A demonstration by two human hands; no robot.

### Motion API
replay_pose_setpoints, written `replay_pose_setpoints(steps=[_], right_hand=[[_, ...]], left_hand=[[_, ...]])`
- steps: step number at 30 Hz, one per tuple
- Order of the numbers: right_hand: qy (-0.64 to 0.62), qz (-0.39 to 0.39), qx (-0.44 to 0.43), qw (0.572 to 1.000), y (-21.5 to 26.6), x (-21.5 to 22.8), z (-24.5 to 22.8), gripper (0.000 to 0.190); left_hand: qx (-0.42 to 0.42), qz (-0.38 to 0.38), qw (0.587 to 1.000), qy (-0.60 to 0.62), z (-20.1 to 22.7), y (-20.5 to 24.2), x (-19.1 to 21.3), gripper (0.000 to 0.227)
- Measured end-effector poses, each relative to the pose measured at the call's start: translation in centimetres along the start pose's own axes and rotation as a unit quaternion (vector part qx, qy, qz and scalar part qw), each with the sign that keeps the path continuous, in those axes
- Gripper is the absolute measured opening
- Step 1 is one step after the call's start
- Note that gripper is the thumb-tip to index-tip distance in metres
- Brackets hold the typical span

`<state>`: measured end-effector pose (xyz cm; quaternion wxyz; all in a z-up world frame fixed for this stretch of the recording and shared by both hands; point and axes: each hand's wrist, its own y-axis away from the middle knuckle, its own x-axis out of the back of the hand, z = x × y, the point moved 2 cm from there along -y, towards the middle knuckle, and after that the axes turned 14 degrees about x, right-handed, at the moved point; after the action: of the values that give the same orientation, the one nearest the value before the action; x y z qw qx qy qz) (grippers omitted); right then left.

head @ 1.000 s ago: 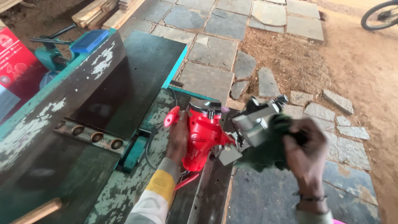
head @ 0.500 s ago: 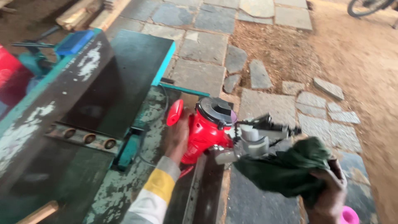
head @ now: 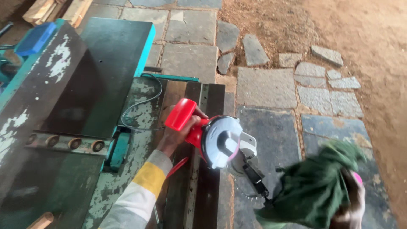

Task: The person wipes down a red chain sharpening tool with a dark cloth, cleaning different parts of the device and its internal components.

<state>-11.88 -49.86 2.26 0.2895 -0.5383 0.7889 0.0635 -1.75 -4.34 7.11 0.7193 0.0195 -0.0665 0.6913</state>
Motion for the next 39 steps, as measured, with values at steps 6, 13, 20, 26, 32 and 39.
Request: replay_pose_setpoints(steps=[6, 13, 20, 26, 32, 39], right_hand=[[-0.180, 0.013, -0.170, 0.969, -6.4, -8.1, 4.1, 0.043], [0.324, -0.515, -0.224, 0.762, -4.8, -12.6, 14.0, 0.040], [0.284, -0.591, 0.029, 0.754, -7.2, -16.0, 18.1, 0.072], [0.407, -0.570, 0.052, 0.712, -7.5, -19.7, 22.3, 0.062], [0.261, -0.640, 0.096, 0.716, -7.2, -15.1, 18.5, 0.076], [0.226, -0.591, -0.264, 0.728, -7.9, -12.6, 18.5, 0.089]], left_hand=[[-0.005, -0.016, 1.000, 0.020, -1.3, -1.4, -0.6, 0.015], [0.020, -0.028, 0.998, 0.050, -2.2, -1.9, -0.9, 0.014], [0.055, -0.033, 0.997, 0.051, -1.1, -1.8, -0.8, 0.018], [0.046, 0.010, 0.998, 0.044, 0.1, -1.2, -1.3, 0.018], [-0.001, 0.002, 0.999, 0.036, -1.0, -1.6, -1.4, 0.016], [0.038, 0.005, 0.997, 0.065, -1.5, -1.4, -1.6, 0.016]])
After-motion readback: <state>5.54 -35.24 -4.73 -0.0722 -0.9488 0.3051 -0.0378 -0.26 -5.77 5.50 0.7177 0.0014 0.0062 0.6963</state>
